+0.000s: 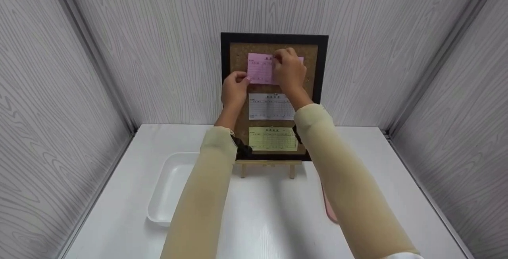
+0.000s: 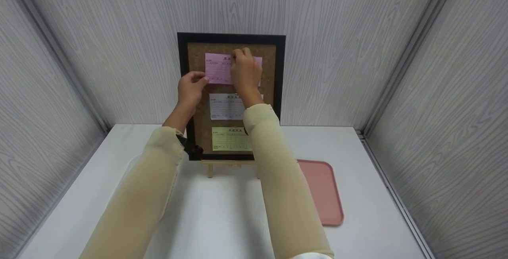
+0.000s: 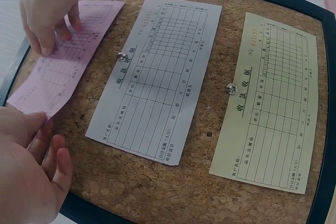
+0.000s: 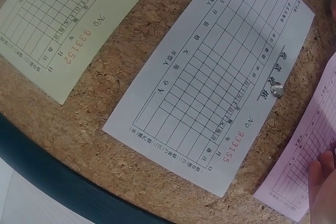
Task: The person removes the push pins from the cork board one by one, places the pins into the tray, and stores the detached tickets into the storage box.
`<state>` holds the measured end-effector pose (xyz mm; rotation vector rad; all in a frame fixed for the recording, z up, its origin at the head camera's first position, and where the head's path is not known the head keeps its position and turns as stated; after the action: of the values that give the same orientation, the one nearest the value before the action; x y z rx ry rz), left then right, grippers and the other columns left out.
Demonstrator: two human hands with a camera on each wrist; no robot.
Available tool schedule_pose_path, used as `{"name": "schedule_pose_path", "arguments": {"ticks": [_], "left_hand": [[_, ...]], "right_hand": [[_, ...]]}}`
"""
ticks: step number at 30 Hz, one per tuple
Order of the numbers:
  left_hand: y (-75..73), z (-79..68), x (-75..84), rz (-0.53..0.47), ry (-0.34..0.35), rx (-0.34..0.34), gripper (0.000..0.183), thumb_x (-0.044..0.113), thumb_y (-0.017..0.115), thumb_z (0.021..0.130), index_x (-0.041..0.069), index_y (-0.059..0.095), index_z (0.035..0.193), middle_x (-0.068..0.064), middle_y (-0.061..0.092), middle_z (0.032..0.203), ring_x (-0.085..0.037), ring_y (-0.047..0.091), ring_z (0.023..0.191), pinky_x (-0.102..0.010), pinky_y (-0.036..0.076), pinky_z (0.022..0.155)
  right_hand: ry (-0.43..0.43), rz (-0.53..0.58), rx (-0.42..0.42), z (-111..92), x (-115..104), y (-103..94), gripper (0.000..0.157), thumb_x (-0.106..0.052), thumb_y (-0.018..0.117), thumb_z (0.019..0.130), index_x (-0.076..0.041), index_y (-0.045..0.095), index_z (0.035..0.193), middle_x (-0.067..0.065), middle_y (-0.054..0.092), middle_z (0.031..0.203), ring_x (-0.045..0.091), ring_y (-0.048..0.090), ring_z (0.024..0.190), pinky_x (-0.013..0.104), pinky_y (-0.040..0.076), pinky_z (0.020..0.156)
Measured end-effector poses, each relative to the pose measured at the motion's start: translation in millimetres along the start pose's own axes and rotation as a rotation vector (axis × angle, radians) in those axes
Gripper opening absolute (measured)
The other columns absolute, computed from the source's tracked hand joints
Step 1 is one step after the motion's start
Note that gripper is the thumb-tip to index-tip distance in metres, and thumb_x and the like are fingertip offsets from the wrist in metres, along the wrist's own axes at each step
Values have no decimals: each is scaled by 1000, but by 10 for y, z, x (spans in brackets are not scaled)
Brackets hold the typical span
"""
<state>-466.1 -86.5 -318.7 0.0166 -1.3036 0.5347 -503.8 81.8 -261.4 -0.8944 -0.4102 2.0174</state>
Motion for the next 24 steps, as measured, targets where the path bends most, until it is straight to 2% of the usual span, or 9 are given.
{"name": "schedule_pose_path", "arguments": {"ticks": [6,17,24], "left_hand": [[20,-17,-21,-6,-2,-27,22,26,60,102,14,68,120,-2,68,108,-14,61,93,-29,45,76],[46,-31,-10,-5,14,-32,23,26,61,102,14,69,120,-3,68,112,-16,62,98,-32,48,80],[46,-28,-6,-5,16,-27,23,25,62,102,13,69,119,-3,68,110,-15,62,95,-31,47,79]], "right_hand": [[-3,13,-2,-11,15,3,14,-21,64,99,-14,73,108,2,68,111,19,68,101,44,53,83],[-56,30,22,-23,12,-3,16,-20,62,101,-13,74,108,4,67,111,22,68,98,45,54,80],[-34,35,-1,-20,17,-1,15,-19,61,101,-13,73,109,4,67,111,20,67,100,44,54,83]]}}
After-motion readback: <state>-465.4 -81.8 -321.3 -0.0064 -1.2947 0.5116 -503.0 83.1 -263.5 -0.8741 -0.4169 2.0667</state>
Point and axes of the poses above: each hand's wrist, its own z-axis towards the middle knuckle, its own y-axis out of the palm, x = y × z, the point moved 4 cm from there along z, towards the middle knuckle
